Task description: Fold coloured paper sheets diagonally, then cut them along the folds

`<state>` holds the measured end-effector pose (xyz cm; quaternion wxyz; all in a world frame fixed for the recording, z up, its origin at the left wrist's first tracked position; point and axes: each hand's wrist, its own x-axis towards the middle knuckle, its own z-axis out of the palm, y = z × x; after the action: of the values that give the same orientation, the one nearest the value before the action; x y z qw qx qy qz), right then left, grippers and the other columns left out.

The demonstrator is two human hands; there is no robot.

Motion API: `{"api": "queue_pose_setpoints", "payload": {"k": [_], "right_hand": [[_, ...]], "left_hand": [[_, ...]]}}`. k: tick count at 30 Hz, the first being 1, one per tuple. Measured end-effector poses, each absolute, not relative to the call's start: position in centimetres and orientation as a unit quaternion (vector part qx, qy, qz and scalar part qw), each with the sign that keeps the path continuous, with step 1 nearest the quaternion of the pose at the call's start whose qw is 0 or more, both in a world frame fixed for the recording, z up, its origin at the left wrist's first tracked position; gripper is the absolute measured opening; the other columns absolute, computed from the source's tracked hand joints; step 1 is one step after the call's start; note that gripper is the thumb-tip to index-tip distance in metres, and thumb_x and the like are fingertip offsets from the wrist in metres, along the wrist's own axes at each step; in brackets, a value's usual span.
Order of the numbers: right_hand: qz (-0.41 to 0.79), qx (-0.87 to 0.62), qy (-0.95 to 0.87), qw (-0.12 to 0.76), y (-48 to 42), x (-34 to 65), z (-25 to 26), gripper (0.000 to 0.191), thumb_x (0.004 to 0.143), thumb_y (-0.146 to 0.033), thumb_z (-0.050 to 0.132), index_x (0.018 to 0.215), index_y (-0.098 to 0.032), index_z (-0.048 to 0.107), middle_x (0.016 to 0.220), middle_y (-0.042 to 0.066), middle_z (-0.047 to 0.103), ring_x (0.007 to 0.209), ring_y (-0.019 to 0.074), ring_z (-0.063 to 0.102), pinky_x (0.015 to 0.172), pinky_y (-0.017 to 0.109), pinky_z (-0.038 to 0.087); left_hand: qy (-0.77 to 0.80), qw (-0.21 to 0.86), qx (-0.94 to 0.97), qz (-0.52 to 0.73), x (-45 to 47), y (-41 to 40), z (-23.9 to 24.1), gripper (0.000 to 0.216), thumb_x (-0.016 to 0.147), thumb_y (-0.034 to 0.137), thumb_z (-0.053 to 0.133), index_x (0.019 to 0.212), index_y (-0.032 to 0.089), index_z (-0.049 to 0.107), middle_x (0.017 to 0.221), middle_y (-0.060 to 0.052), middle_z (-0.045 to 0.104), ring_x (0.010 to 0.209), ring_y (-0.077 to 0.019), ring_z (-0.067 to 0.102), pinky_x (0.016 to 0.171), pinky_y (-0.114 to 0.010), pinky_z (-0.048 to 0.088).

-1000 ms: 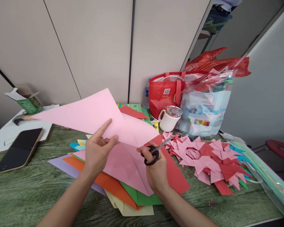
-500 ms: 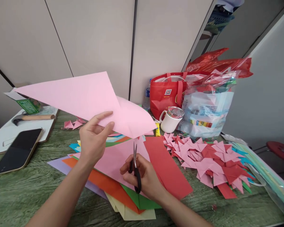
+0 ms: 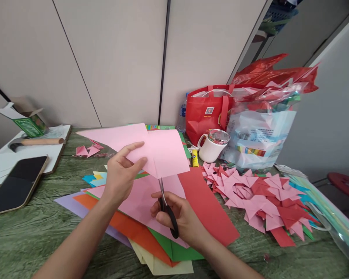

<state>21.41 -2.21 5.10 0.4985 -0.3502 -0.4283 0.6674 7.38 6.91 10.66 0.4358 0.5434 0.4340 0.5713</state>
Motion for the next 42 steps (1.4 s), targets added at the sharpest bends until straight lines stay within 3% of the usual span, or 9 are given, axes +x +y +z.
{"api": "queue_pose_setpoints", "payload": {"k": [3, 8, 12, 15, 27, 42], "right_hand": [[0.667, -0.35, -0.426, 0.501, -2.1, 21.5, 5.3, 0.041, 0.068, -0.038, 0.077, 0.101, -0.021, 0.061, 0.077, 0.0, 0.06, 0.075, 0.0138, 0.056, 0.072, 0.027, 0.044], [0.662, -0.361, -0.421, 0.504, -2.1, 21.7, 5.4, 0.041, 0.067, -0.038, 0.077, 0.101, -0.021, 0.061, 0.076, -0.001, 0.058, 0.073, 0.0131, 0.055, 0.069, 0.026, 0.043], [0.656, -0.361, -0.427, 0.507, -2.1, 21.7, 5.5, 0.04, 0.068, -0.04, 0.076, 0.1, -0.021, 0.061, 0.076, -0.001, 0.057, 0.073, 0.0131, 0.054, 0.067, 0.026, 0.042], [0.657, -0.363, -0.428, 0.503, -2.1, 21.8, 5.6, 0.04, 0.07, -0.04, 0.075, 0.101, -0.021, 0.06, 0.076, -0.001, 0.057, 0.072, 0.0124, 0.053, 0.066, 0.025, 0.041], [0.662, -0.354, -0.437, 0.495, -1.9, 22.1, 5.4, 0.047, 0.07, -0.043, 0.075, 0.104, -0.017, 0.057, 0.078, 0.0, 0.056, 0.073, 0.0107, 0.05, 0.067, 0.024, 0.04], [0.663, -0.356, -0.435, 0.495, -2.0, 22.2, 5.6, 0.05, 0.069, -0.044, 0.077, 0.105, -0.016, 0.057, 0.078, 0.0, 0.055, 0.074, 0.0104, 0.052, 0.068, 0.024, 0.041]], "left_hand": [[0.429, 0.46, 0.535, 0.563, 7.5, 6.9, 10.3, 0.043, 0.067, 0.024, 0.072, 0.109, 0.019, 0.067, 0.044, 0.012, 0.016, 0.04, -0.0041, 0.013, 0.038, -0.02, 0.011], [0.437, 0.477, 0.531, 0.548, 8.1, 6.4, 10.3, 0.057, 0.063, 0.023, 0.074, 0.119, 0.02, 0.062, 0.046, 0.01, 0.031, 0.041, -0.0057, 0.028, 0.039, -0.019, 0.03], [0.453, 0.446, 0.569, 0.522, 8.2, 5.9, 10.6, 0.064, 0.063, 0.021, 0.074, 0.125, 0.024, 0.057, 0.042, 0.011, 0.025, 0.038, -0.0053, 0.024, 0.035, -0.018, 0.023], [0.448, 0.443, 0.582, 0.514, 8.1, 5.7, 10.8, 0.068, 0.064, 0.021, 0.074, 0.129, 0.025, 0.053, 0.042, 0.011, 0.03, 0.039, -0.0054, 0.027, 0.035, -0.017, 0.02], [0.441, 0.468, 0.587, 0.492, 7.8, 5.8, 10.7, 0.071, 0.068, 0.023, 0.073, 0.134, 0.027, 0.047, 0.042, 0.01, 0.039, 0.043, -0.007, 0.037, 0.043, -0.019, 0.033], [0.443, 0.476, 0.592, 0.476, 8.0, 5.4, 11.1, 0.075, 0.067, 0.021, 0.074, 0.136, 0.024, 0.045, 0.041, 0.008, 0.048, 0.043, -0.0086, 0.044, 0.043, -0.019, 0.033]]}}
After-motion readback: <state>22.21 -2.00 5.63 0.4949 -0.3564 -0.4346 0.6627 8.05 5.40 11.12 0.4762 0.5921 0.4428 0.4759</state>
